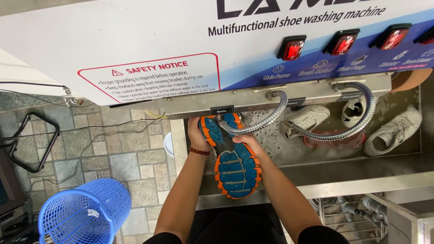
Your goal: Cleaning a shoe using a multifunctional shoe washing machine.
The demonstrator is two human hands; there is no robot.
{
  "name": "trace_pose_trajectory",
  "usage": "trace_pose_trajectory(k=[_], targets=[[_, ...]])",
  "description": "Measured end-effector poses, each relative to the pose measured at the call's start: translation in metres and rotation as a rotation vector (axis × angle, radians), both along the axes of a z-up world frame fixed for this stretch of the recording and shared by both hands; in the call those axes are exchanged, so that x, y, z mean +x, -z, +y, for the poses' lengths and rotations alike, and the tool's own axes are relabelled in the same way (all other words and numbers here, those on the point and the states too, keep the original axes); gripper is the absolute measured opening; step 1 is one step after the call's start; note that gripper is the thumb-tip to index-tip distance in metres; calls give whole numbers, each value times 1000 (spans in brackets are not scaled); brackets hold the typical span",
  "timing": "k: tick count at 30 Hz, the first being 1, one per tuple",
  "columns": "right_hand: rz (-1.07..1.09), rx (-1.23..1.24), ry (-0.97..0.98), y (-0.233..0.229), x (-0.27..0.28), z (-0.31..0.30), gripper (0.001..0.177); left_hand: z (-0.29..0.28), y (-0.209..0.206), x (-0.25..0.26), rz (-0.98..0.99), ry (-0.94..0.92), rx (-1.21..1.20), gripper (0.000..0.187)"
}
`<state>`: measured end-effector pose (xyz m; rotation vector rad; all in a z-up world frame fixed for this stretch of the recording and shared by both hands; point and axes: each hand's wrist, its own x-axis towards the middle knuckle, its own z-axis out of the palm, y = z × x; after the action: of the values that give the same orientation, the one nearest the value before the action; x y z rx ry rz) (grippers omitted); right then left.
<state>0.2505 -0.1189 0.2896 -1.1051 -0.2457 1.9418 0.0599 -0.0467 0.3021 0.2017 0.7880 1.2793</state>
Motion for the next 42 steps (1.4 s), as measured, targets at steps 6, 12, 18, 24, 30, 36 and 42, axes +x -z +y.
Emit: trace_pose_trajectory(k=[6,12,18,24,30,36,42], targets=[[-285,101,-109,77,18,-13,90,-2,26,0,-59,-30,-70,27],[-296,233,-127,199,27,17,88,12,44,5,27,-21,-134,34],[-156,371,-150,348,52,39,38,40,60,8,161,-98,-189,41],[-326,631,-137,226,40,21,36,39,56,6,174,16,-154,44],[-461,309,-184,-58,-7,40,80,-1,-1,2,33,263,-330,33],[-1172,307,-300,-95,12,-14,84,-39,66,-5,-177,255,-348,36],[-1050,448,545,-200,39,-35,50,-40,28,-20,-159,246,-431,38]])
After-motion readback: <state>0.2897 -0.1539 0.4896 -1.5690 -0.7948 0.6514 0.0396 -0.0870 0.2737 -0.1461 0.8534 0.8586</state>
